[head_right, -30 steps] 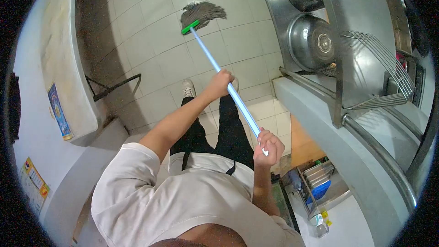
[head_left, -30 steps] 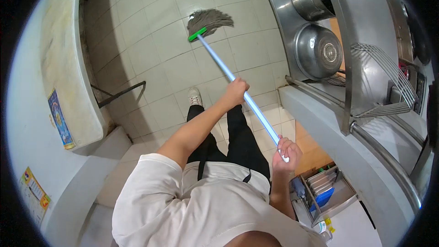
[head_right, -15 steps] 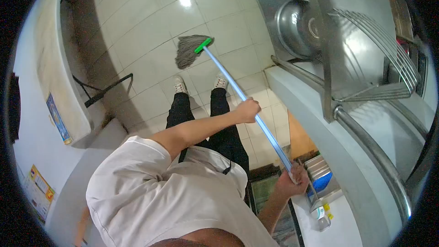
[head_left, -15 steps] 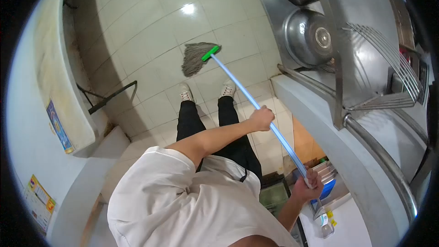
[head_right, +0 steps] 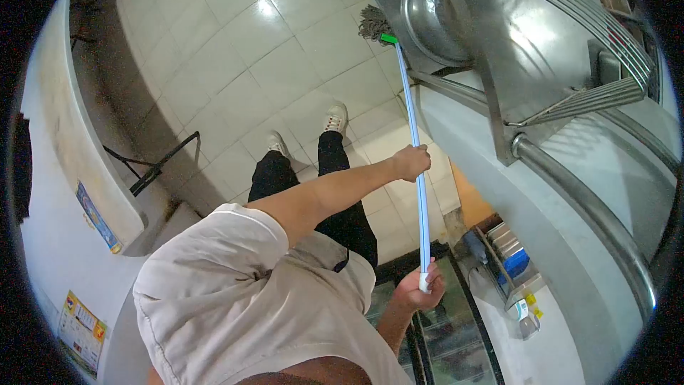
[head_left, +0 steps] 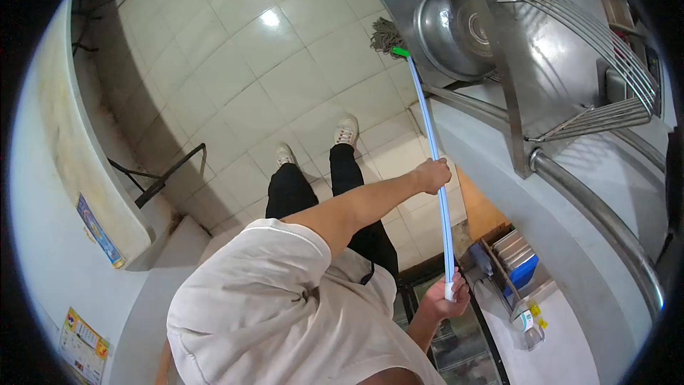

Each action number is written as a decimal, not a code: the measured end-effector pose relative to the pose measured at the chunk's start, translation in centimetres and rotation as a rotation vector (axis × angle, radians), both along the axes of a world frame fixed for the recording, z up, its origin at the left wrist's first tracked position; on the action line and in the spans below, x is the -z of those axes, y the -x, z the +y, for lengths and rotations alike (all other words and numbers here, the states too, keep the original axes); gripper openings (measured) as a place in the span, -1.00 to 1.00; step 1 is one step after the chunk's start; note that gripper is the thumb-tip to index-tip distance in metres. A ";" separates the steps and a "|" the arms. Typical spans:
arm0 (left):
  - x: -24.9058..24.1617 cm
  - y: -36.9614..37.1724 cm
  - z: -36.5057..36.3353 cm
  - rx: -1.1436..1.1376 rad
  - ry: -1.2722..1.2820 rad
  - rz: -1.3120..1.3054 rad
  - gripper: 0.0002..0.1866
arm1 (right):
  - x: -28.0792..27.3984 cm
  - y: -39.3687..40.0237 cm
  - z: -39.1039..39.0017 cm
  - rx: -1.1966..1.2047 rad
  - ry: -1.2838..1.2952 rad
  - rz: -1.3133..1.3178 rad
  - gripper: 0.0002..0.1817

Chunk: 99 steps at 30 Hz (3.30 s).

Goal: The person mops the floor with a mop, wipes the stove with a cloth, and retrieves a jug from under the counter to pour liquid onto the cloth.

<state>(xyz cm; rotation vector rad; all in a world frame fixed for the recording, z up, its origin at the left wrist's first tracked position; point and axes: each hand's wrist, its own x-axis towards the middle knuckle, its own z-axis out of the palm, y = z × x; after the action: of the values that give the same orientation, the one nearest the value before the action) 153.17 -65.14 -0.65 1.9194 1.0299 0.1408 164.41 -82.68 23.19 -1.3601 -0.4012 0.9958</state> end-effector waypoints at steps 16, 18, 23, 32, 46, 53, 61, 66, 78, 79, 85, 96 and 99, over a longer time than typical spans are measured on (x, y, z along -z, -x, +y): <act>-1.8 25.8 -19.9 -0.941 -0.095 -0.014 -0.86 | -2.7 18.0 -1.9 -0.727 0.017 -0.014 -0.65; -1.1 30.3 -24.4 -1.166 -0.125 -0.051 -0.87 | -1.3 22.1 -2.5 -0.910 0.032 0.010 -0.67; 3.0 41.8 -37.3 -1.250 -0.147 0.132 -0.83 | 3.3 33.1 -7.9 -1.390 -0.016 0.147 -0.71; 6.9 42.1 -35.2 -1.121 -0.222 0.179 -0.82 | 5.6 31.6 -6.4 -1.256 0.054 0.138 -0.66; -1.2 5.6 -5.0 -0.448 -0.133 -0.103 -0.74 | -8.1 5.0 3.0 -0.585 -0.212 -0.111 -0.80; -3.7 4.9 -4.4 -0.451 -0.019 -0.066 -0.78 | -2.0 2.4 2.3 -0.747 -0.399 -0.428 -0.82; -6.8 14.7 -18.3 -0.851 0.050 -0.129 -0.84 | -5.9 9.5 -0.7 -1.093 -0.394 -0.031 -0.78; -7.5 23.2 -33.6 -1.187 0.132 -0.116 -0.88 | -6.5 19.9 -8.2 -1.310 -0.288 0.090 -0.76; 3.8 44.9 -73.1 -1.728 -0.167 0.146 -0.81 | 3.3 43.5 -36.0 -2.035 -0.185 0.120 -0.72; 3.9 46.4 -75.8 -1.765 -0.215 0.161 -0.79 | 5.3 44.6 -38.0 -2.099 -0.231 0.156 -0.72; 4.6 53.5 -86.4 -1.950 -0.030 0.285 -0.78 | 14.4 53.1 -47.6 -2.190 -0.346 0.347 -0.77; 6.1 45.1 -69.8 -1.344 -0.281 0.195 -0.81 | 8.4 38.5 -33.4 -1.853 -0.038 0.122 -0.83; 3.2 37.3 -58.1 -1.213 -0.258 0.035 -0.83 | 4.3 30.0 -25.5 -1.680 -0.101 0.055 -0.75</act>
<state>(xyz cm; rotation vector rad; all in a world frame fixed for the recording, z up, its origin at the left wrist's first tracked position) 115.85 -123.21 -3.85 1.2408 2.1462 0.9476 134.39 -108.20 18.85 -0.6581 -1.6403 2.2582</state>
